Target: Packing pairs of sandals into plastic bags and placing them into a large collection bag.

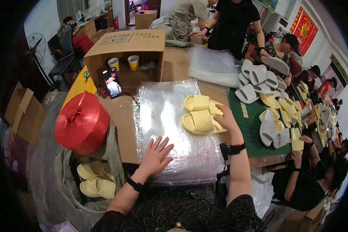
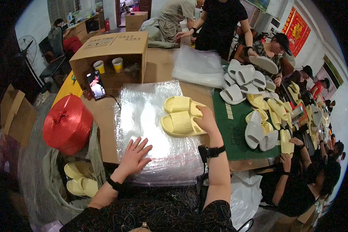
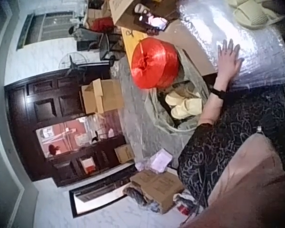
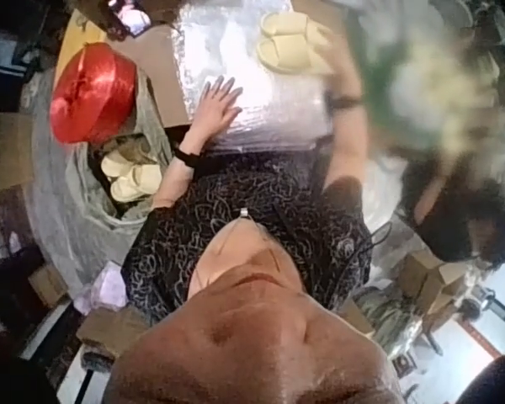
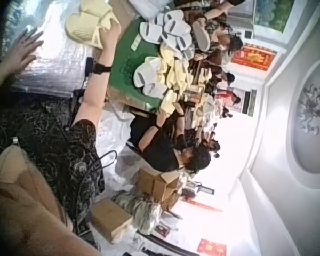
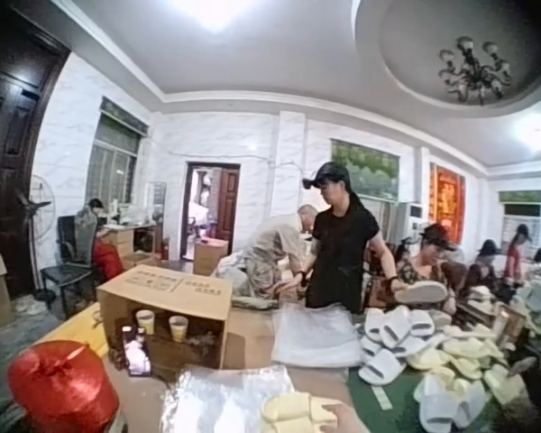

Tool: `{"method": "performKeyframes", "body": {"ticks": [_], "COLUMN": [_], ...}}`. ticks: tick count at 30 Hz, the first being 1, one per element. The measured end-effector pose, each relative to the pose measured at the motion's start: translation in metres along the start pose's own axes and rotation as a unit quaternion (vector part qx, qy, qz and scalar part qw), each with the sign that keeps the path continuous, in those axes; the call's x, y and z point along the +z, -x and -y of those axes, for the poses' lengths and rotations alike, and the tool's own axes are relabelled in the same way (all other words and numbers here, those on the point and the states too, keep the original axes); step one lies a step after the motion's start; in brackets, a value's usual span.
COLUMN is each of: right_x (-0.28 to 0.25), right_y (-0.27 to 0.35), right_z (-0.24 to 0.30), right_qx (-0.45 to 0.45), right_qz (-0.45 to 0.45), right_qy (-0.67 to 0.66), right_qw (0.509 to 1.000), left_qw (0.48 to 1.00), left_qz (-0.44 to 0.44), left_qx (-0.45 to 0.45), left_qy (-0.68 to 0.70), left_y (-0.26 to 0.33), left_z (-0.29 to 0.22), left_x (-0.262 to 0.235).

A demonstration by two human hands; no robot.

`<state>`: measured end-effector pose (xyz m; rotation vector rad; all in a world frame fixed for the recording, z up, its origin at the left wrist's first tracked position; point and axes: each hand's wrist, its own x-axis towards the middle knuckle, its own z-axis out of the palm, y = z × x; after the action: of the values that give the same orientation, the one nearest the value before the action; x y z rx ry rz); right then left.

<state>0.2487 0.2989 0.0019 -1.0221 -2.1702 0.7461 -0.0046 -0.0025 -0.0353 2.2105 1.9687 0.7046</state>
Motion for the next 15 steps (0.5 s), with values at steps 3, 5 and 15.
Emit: {"method": "performKeyframes", "body": {"ticks": [3,5,15], "right_x": [0.015,0.027,-0.013], "right_y": [-0.013,-0.015,0.033], "right_z": [-0.024,-0.016,0.073], "right_qx": [-0.052,-0.056,-0.038], "right_qz": [0.058,0.045,-0.091], "right_qy": [0.129,0.152,0.155], "right_qw": [0.989,0.986,0.983], "left_qw": [1.000,1.000,0.994], "left_qz": [0.000,0.003,0.089], "left_qx": [0.022,0.012,0.019], "left_qy": [0.005,0.004,0.056], "left_y": [-0.005,-0.002,0.000], "left_z": [-0.002,0.000,0.016], "left_x": [0.002,0.004,-0.002]}}
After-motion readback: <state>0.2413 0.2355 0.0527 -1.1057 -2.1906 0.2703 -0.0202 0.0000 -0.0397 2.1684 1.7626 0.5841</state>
